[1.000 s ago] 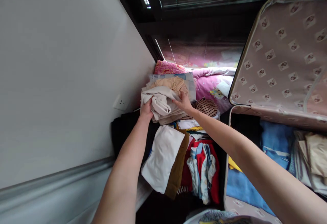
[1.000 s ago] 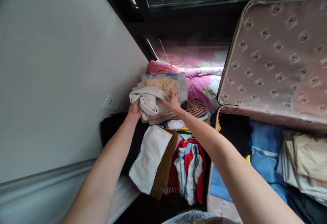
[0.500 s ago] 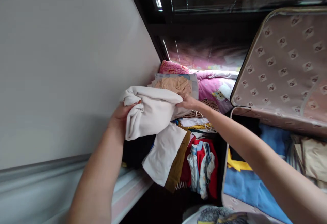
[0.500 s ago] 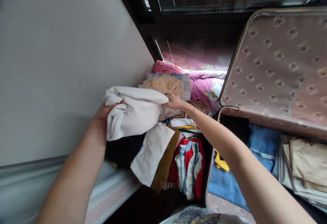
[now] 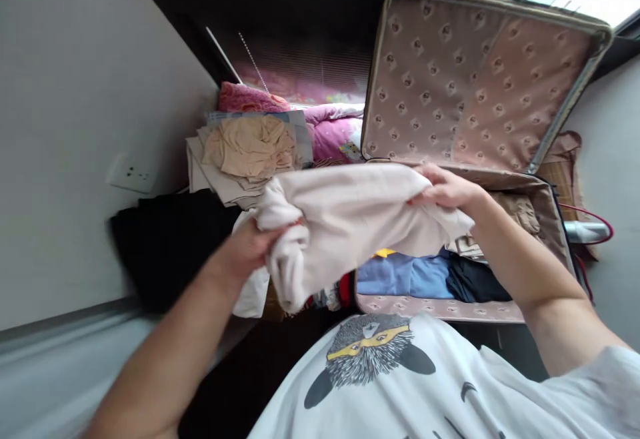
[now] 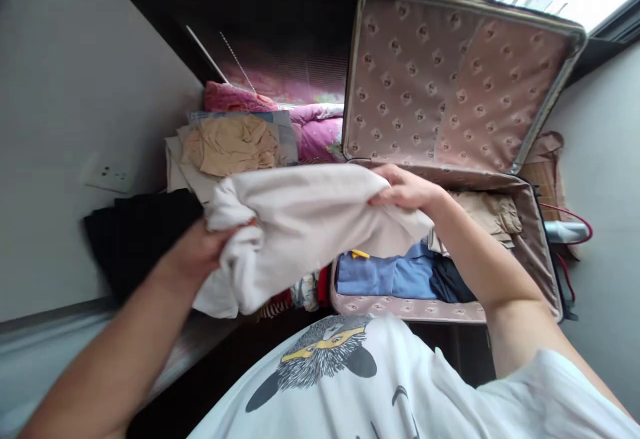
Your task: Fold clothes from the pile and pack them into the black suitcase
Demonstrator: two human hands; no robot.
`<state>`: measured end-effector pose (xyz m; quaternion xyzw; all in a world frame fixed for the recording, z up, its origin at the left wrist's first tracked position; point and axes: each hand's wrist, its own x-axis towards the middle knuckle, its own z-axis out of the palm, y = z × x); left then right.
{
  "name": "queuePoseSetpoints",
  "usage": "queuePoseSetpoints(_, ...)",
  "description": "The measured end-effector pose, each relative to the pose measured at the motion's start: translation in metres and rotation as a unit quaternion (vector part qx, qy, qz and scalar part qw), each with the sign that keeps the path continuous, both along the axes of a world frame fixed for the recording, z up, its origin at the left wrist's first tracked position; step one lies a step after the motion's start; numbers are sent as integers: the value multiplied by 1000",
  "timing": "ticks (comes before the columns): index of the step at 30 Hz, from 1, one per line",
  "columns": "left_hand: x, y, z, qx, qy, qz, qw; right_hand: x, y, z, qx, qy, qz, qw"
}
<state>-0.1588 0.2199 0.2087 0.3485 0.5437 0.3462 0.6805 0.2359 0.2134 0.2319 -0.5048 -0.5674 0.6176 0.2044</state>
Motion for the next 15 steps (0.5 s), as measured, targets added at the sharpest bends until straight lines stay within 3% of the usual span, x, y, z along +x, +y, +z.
queuePoseSetpoints(3,56,-56,-31,-86,-40,-117,989,43,-75,-13,-62,-1,1,998)
queuePoseSetpoints(6,101,-99,-68,-146,-39,-139,979,79,-140,-44,-125,-22,-31,991)
queuePoseSetpoints(8,128,-112,-87,-157,-13,-140,978,98,-171,-62,-137,-33,-61,988)
queuePoseSetpoints(11,169,-103,-104,-78,28,-162,983,124,-194,-78,-90,-51,-113,988)
queuePoseSetpoints(15,217,-65,-110,91,43,-253,962,160,-197,-88,52,-120,-131,983)
